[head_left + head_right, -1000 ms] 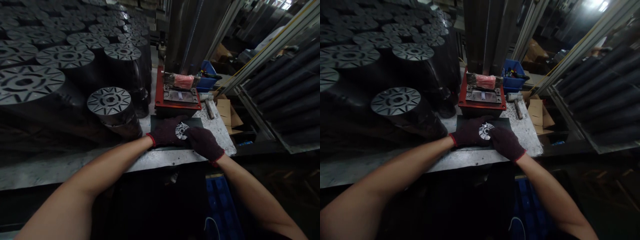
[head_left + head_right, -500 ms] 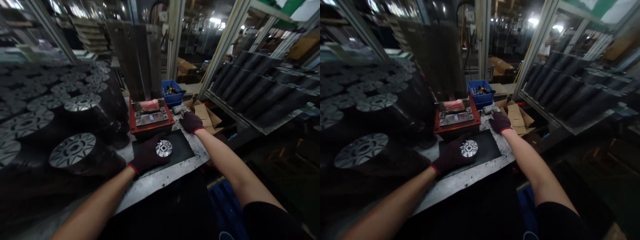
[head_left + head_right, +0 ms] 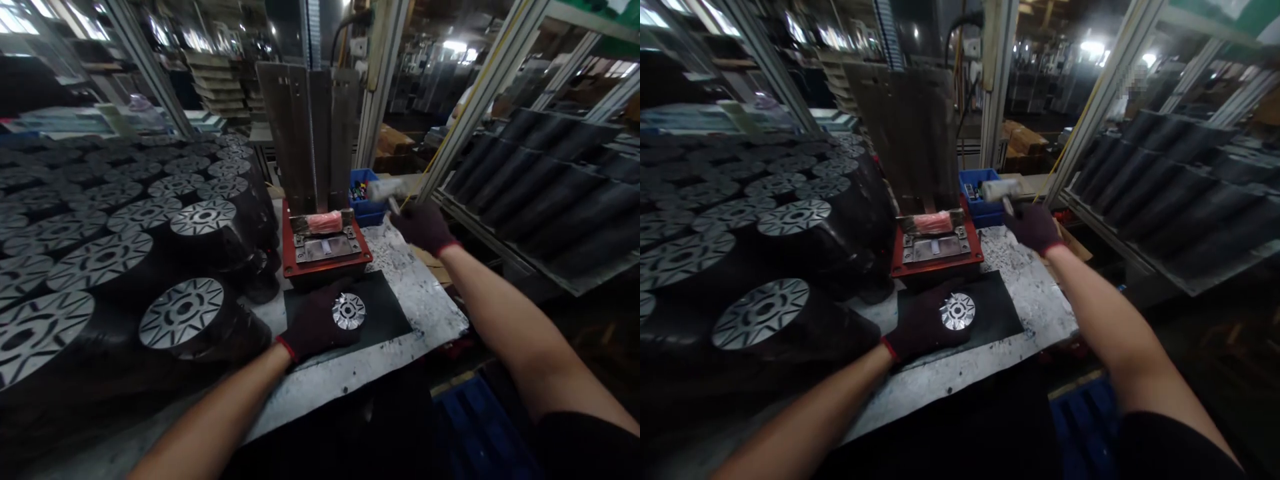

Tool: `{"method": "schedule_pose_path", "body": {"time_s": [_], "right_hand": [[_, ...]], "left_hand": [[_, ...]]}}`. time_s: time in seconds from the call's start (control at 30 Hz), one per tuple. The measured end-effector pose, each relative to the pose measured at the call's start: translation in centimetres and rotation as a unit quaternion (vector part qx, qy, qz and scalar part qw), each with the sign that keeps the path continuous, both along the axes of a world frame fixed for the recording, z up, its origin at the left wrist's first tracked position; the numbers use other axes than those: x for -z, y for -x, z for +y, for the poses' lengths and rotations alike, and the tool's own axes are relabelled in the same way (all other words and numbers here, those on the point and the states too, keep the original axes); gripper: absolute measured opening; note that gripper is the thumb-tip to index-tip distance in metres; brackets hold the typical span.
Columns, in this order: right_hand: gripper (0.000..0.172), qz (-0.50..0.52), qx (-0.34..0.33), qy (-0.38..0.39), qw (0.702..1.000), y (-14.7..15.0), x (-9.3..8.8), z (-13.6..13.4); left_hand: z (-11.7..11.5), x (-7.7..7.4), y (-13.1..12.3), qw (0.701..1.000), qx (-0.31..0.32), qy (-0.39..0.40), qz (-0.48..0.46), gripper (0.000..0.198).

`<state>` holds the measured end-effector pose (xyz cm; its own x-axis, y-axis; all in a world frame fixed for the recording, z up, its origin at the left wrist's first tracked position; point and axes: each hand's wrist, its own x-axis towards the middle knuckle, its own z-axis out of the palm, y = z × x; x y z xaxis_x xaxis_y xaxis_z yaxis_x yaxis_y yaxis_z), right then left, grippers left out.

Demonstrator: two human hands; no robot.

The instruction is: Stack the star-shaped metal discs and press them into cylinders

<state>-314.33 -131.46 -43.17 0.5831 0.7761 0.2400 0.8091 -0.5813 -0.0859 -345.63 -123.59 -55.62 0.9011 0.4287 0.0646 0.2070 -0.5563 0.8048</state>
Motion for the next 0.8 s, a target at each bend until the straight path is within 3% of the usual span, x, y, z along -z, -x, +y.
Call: {"method": "schedule_pose_path", "body": {"time_s": [0.1, 0.17, 0.27, 0.37, 0.43, 0.47, 0.53, 0.6, 0.67, 0.8], "right_hand": [[0.046, -0.002, 0.002, 0.0, 1.0, -1.9, -2.6, 7.5], [0.045, 0.009, 0.023, 0.001, 1.0, -3.0, -3.1, 12.0], [0.043, 0.027, 0.037, 0.005, 0.999, -3.2, -3.0, 14.8], [0.035, -0.024, 0.006, -0.114, 0.993, -1.1, -2.8, 12.0], [0.038, -0.071, -0.087, -0.249, 0.962, 1.4, -2.3, 8.2], [0.04, -0.076, -0.172, -0.283, 0.941, 2.8, -1.8, 6.4], [0.039, -0.068, -0.358, -0.249, 0.897, 5.7, -0.5, 3.6], [0.046, -0.067, -0.467, -0.172, 0.865, 8.0, 0.8, 2.7], [0.049, -0.094, -0.495, -0.119, 0.855, 9.5, 1.8, 3.1], [0.038, -0.15, -0.493, -0.089, 0.853, 10.1, 3.0, 4.4]], "left_hand": [[0.0, 0.3, 0.0, 1.0, -0.01, -0.005, -0.006, 0.112], [0.0, 0.6, 0.1, 0.999, 0.004, 0.007, -0.031, 0.121], [0.0, 0.9, 0.0, 0.997, 0.022, 0.023, -0.067, 0.135], [-0.1, 0.8, 0.0, 0.997, 0.007, 0.017, -0.074, 0.132], [-0.1, 0.6, 0.0, 0.997, 0.007, 0.022, -0.067, 0.124], [-0.1, 0.5, 0.0, 0.998, 0.011, 0.028, -0.061, 0.12], [-0.1, 0.3, 0.0, 0.998, 0.014, 0.036, -0.041, 0.118], [0.0, 0.2, 0.1, 0.999, 0.004, 0.029, -0.021, 0.119], [0.0, 0.3, 0.1, 1.0, -0.005, 0.02, -0.013, 0.121], [0.1, 0.4, 0.0, 1.0, -0.01, 0.01, -0.015, 0.116]]}}
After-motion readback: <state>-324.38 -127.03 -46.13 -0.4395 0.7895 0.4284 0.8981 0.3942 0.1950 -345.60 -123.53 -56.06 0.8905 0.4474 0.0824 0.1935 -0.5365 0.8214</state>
